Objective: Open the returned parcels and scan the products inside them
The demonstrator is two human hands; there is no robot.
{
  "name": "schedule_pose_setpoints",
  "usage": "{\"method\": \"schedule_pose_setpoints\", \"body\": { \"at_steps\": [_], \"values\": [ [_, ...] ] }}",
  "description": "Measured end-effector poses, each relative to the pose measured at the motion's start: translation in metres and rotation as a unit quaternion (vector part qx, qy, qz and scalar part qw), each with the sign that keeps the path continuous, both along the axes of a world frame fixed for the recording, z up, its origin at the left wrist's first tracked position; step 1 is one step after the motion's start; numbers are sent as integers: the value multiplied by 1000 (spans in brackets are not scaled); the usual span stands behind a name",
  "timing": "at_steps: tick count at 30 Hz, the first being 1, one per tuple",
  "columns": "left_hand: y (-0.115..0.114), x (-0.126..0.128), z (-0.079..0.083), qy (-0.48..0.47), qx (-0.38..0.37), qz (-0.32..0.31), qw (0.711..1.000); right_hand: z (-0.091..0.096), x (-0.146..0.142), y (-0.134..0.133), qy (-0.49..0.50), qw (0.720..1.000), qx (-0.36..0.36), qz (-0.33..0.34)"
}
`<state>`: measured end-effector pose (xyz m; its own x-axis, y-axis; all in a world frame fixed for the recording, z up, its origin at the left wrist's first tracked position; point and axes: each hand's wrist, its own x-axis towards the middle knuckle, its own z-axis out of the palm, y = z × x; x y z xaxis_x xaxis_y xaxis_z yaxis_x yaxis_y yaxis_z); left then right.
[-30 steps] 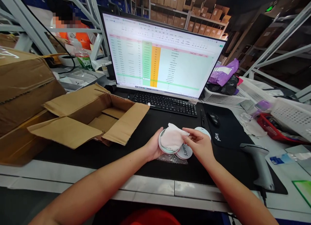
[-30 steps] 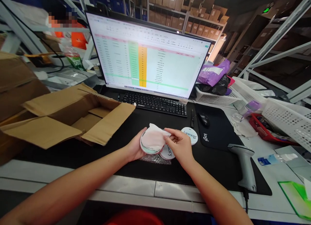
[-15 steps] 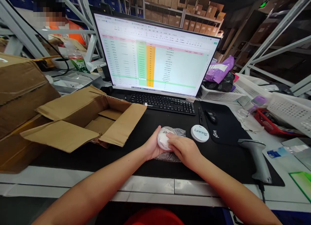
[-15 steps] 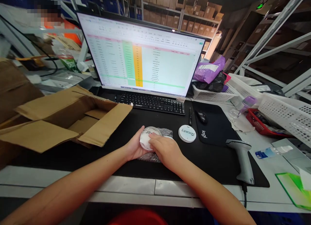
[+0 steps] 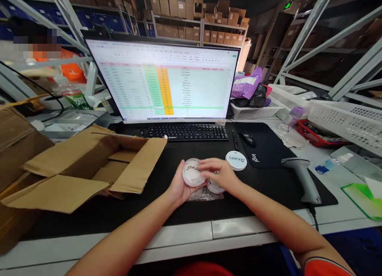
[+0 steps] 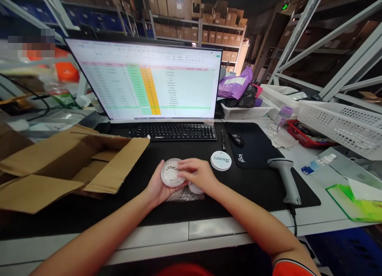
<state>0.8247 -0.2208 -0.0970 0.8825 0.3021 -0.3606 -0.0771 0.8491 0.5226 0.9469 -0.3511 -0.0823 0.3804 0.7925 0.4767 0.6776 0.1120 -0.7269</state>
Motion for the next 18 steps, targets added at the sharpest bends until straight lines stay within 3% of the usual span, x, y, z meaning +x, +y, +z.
{"method": "schedule_pose_setpoints", "body": {
  "at_steps": [1,3,6,9,13,16,18],
  "values": [
    [0,0,2,7,5,26,1000,5,8,-4,18,1000,-1,-12],
    [0,-1,5,14,16,64,998,12,20,-15,-24,996,-82,-24],
    [3,0,5,6,29,93,995,8,27,-25,-168,948,-271,12],
    [3,0,4,-3,37,107,994,1,26,-27,-221,916,-336,-5],
    [0,0,8,-2,52,111,993,18,27,-30,-144,937,-316,-36],
    [-6,0,10,-2,68,99,993,34,18,-31,-108,971,-194,-85],
    [-10,1,5,-15,80,75,994,32,5,-27,-107,984,-129,-63]
  ]
}}
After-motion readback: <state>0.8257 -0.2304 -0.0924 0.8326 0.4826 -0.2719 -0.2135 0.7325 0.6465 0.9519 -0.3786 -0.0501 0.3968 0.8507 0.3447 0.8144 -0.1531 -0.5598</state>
